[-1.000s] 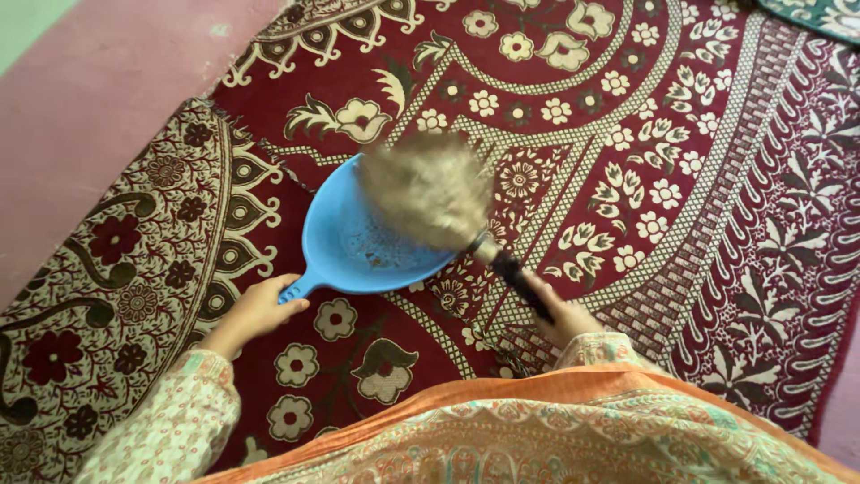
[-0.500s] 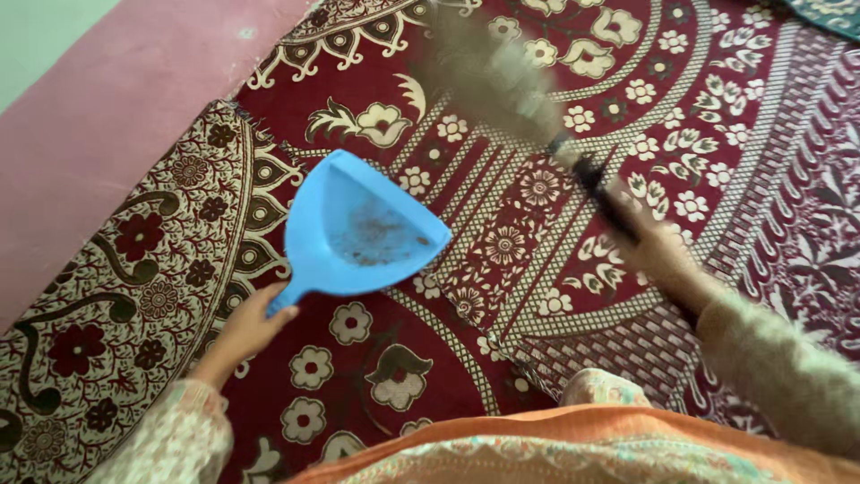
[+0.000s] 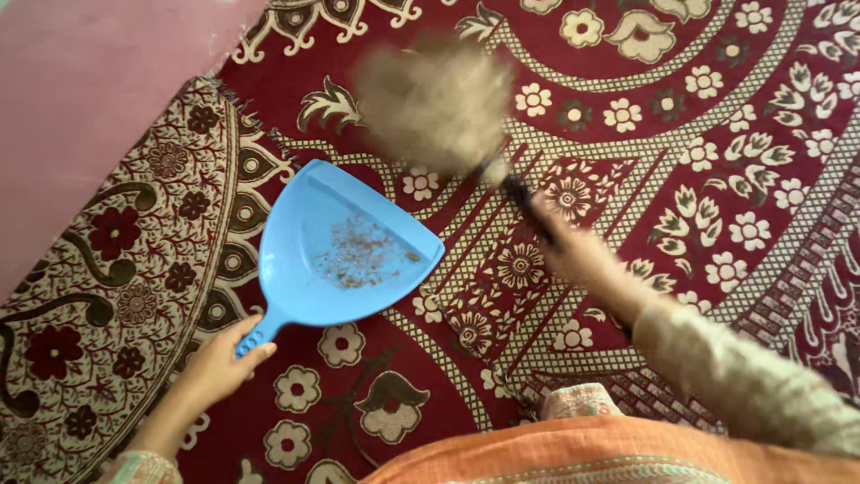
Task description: The person sweeps debris from a carpeted floor into a dustpan using a small broom and then carries the tools through a hallway.
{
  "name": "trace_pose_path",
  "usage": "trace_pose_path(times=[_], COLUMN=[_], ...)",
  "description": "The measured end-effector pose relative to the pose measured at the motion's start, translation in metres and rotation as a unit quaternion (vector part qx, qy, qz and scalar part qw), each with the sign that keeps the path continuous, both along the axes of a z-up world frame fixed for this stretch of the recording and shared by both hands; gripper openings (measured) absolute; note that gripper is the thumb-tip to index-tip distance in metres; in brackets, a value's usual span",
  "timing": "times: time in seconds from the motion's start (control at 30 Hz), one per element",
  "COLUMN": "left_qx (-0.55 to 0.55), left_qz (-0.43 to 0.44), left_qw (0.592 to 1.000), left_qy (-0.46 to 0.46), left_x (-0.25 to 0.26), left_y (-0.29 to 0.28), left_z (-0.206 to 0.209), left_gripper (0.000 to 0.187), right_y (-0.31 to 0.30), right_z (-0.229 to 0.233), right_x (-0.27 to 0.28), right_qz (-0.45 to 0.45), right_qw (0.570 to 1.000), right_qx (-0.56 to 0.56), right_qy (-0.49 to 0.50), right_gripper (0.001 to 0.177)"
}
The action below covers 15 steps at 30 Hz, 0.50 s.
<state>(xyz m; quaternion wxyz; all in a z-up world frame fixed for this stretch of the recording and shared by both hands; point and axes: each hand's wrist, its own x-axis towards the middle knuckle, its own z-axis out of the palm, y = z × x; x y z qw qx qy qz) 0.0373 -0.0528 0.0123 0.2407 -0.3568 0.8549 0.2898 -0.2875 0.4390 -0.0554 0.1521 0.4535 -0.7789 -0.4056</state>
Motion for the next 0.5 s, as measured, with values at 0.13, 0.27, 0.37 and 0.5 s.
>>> trace_pose_path(times=[0.13, 0.27, 0.37, 0.5], left_qx=[0.001, -0.018, 0.006, 0.014], left_qz=[-0.005, -0.036, -0.041, -0.002], left_qw=[0.999, 0.999, 0.998, 0.989], left_qy=[-0.032, -0.017, 0.05, 0.145], left_x=[-0.001, 0.003, 0.006, -0.01], left_y=[-0.006, -0.012, -0.016, -0.022], left_z=[-0.005, -0.02, -0.029, -0.016], left_gripper=[0.078, 0.08, 0.081, 0.07], right_y=[-0.018, -0.005, 0.023, 0.068], right_z=[0.042, 0.077, 0.082, 0.088], right_x=[0.098, 0.137, 0.143, 0.121], right_qz=[-0.245, -0.3, -0.28, -0.373], right_qw=[0.642, 0.628, 0.604, 0.421], right_qx=[-0.333, -0.295, -0.422, -0.509], right_qy=[-0.646, -0.654, -0.616, -0.652], right_gripper=[0.079, 0.082, 0.089, 0.03])
